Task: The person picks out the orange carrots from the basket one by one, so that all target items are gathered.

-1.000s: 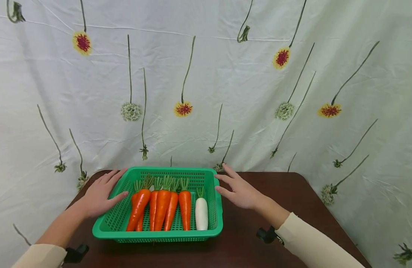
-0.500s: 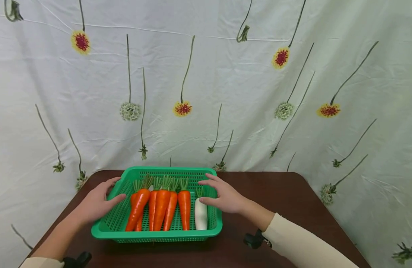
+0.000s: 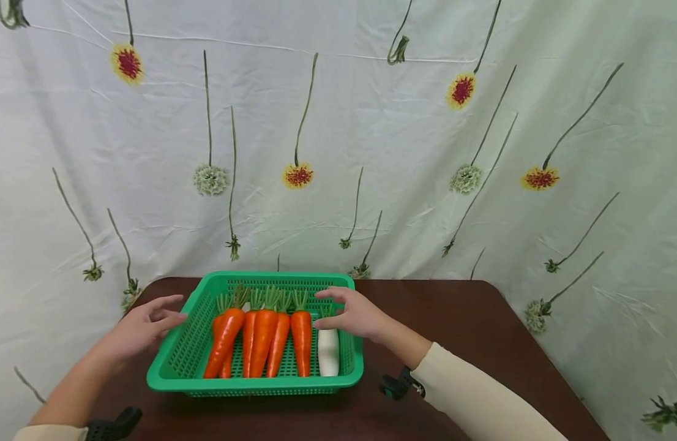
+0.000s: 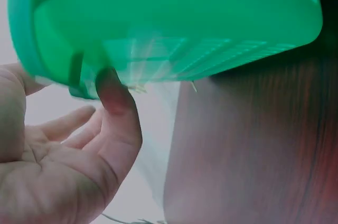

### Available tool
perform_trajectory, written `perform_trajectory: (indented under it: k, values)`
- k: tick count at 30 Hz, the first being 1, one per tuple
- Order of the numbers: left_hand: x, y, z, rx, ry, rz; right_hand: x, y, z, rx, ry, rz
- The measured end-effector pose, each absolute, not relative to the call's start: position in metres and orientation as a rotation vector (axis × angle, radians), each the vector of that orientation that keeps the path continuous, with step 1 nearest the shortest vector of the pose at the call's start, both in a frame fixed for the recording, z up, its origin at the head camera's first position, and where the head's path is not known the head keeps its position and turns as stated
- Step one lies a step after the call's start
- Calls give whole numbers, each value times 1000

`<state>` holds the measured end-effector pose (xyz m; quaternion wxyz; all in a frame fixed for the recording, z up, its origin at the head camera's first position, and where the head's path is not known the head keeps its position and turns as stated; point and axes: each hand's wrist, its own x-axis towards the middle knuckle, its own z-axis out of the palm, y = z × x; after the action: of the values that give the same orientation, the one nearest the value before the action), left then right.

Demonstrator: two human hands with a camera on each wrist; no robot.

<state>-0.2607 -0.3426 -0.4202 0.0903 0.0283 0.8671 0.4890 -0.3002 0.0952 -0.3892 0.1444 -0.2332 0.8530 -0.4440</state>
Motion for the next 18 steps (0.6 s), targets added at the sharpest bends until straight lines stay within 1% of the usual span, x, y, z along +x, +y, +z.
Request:
perform_trajectory:
  k: [4, 11, 18]
  values:
    - [-261, -351, -424, 85, 2316, 1694, -304, 87, -388, -595, 2423, -1301]
    - [-262, -362, -431, 146, 2155, 1759, -307, 72, -389, -515, 2212, -1428]
    - [-262, -370, -436, 248, 1964, 1927, -310, 58, -384, -407, 2097, -1465]
